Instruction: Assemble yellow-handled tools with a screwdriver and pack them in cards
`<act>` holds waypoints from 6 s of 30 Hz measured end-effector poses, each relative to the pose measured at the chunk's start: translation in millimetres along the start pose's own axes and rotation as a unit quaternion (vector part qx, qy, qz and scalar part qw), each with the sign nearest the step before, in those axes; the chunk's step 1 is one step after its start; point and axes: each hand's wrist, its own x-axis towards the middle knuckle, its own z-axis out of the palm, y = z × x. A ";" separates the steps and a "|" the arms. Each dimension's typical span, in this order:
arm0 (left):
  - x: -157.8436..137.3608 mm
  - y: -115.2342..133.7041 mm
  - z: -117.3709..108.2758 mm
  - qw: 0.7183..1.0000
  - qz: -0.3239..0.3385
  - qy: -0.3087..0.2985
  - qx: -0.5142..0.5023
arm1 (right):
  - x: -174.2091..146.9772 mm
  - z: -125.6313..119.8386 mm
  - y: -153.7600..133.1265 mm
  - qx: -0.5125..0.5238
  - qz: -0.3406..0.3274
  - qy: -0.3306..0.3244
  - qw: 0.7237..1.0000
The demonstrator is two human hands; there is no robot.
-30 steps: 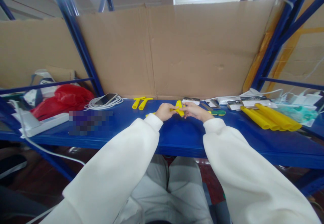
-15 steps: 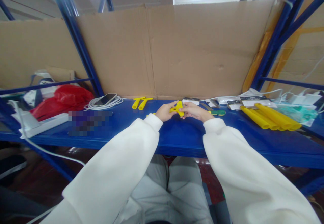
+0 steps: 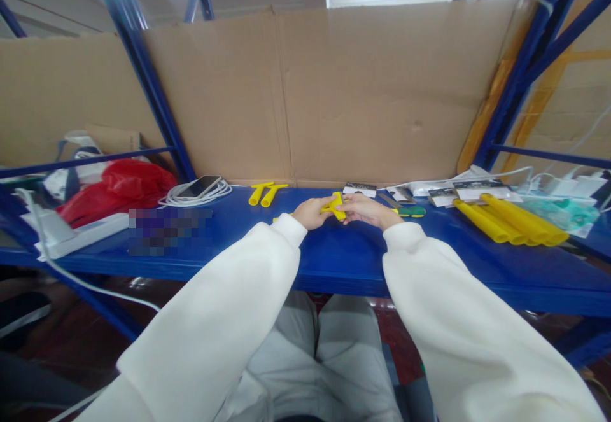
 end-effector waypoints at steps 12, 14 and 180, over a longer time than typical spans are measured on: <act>-1.6 2.2 -5.7 0.999 -0.019 0.048 0.004 | 1.7 -2.3 -6.0 0.062 0.023 0.088 0.994; -1.5 1.6 -6.5 0.998 -0.023 0.058 0.000 | 3.4 -7.6 -6.6 0.077 0.022 0.115 0.990; 0.3 6.9 -38.4 0.731 -0.214 -0.140 -0.632 | 7.2 4.1 -2.0 0.017 -0.176 0.102 0.979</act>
